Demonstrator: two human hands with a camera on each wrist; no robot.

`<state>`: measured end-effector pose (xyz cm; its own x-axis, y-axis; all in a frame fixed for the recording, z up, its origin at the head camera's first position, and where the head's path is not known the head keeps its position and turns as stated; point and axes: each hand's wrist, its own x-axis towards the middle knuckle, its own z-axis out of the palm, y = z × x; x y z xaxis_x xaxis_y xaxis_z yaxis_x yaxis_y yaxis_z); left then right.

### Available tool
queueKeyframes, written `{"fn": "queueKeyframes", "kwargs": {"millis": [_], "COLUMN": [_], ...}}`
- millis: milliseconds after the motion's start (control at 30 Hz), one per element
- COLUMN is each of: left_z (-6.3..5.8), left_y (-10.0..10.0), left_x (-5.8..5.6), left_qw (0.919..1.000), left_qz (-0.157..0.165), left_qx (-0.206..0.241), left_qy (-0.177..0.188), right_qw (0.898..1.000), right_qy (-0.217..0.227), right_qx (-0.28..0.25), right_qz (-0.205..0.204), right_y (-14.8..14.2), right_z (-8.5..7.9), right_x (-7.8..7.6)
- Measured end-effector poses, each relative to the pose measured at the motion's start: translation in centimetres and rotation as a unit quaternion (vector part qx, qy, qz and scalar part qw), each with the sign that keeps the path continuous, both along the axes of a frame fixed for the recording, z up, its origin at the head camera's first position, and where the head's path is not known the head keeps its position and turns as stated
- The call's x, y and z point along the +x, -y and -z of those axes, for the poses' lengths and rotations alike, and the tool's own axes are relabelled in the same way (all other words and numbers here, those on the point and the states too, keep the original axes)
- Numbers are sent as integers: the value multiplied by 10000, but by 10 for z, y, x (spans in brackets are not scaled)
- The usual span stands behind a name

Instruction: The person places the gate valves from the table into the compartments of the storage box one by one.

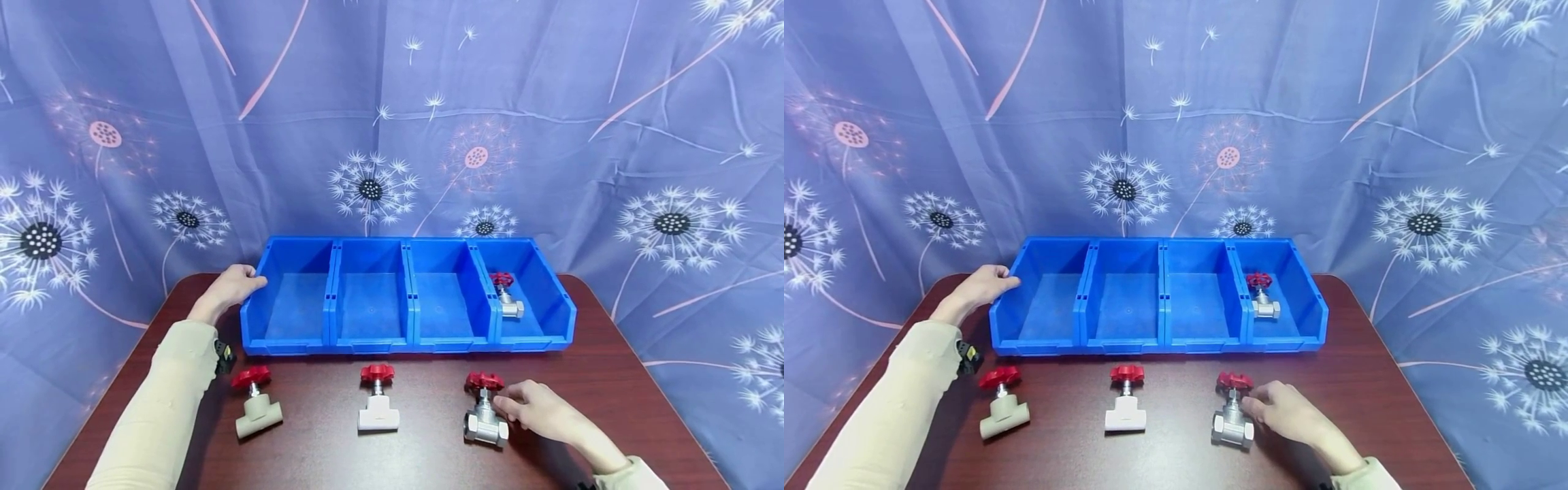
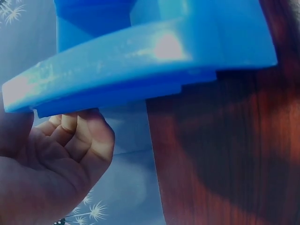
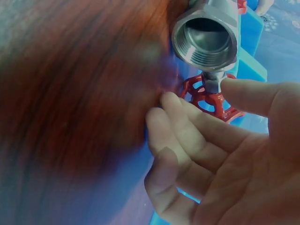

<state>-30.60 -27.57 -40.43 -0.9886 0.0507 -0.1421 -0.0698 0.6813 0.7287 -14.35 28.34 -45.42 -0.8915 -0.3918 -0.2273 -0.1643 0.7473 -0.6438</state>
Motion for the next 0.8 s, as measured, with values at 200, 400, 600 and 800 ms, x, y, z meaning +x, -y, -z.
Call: {"fn": "queueKeyframes", "kwargs": {"millis": [200, 400, 600, 800], "left_z": [2, 4, 4, 3], "left_y": [0, 0, -2, -2], "left_x": [-1, -1, -1, -1], "left_qw": [9997, 9995, 9996, 9994], "left_qz": [-70, -155, -201, -205], "left_qx": [-158, -220, -150, -273], "left_qy": [-165, -133, -104, -38], "right_qw": [9998, 9998, 9993, 9987], "right_qy": [-96, 81, 237, 310], "right_qx": [56, -75, -174, -251], "right_qz": [179, 185, 243, 308], "right_y": [3, 7, 9, 13], "right_z": [1, 2, 3, 4], "right_x": [0, 1, 0, 1]}}
